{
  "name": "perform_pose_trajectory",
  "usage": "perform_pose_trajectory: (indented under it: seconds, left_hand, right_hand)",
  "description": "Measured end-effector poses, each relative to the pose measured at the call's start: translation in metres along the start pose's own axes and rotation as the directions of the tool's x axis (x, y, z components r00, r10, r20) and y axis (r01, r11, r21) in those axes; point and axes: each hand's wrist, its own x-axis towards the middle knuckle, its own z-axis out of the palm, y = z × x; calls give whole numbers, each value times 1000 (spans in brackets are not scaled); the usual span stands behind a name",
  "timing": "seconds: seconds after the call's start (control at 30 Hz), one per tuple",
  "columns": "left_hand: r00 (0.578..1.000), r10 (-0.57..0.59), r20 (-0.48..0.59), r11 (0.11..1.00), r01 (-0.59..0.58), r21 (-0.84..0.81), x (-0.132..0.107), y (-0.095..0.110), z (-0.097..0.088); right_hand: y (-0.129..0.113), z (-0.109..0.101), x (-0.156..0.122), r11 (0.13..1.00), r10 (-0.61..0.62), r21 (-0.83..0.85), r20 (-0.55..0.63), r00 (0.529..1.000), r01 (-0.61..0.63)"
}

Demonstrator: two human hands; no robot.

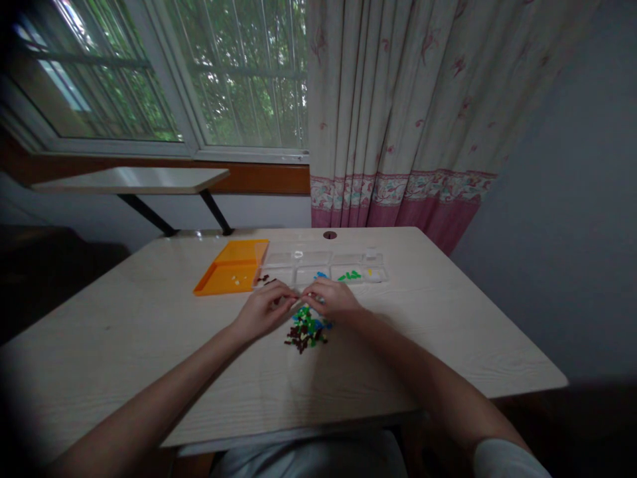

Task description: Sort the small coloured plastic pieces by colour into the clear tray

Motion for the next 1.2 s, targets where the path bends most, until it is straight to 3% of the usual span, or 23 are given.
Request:
perform_pose_trajectory:
  seconds: [0.17,0.27,0.57,0.87,1.07,1.2]
  left_hand:
    - [988,-22,-152,1000,20,-14,-1,1,-9]
    - [975,-30,-220,1000,28,-14,-2,0,-13]
    - [955,-81,-284,996,86,7,-2,-5,-18]
    - [893,-343,-292,878,415,237,0,-45,-22]
    - [907,-356,-224,852,414,321,-2,-53,-20]
    - [934,-294,-201,894,343,287,-2,-50,-19]
  right_hand:
    - [21,-22,-2,998,60,-45,282,958,-49]
    - [32,-24,-6,996,88,-34,350,933,-81]
    - [32,-20,-6,989,113,56,338,934,-140]
    - [30,-20,-6,980,146,74,345,927,-182]
    - [29,-20,-5,975,184,54,342,922,-215]
    - [29,-19,-4,968,198,85,319,927,-236]
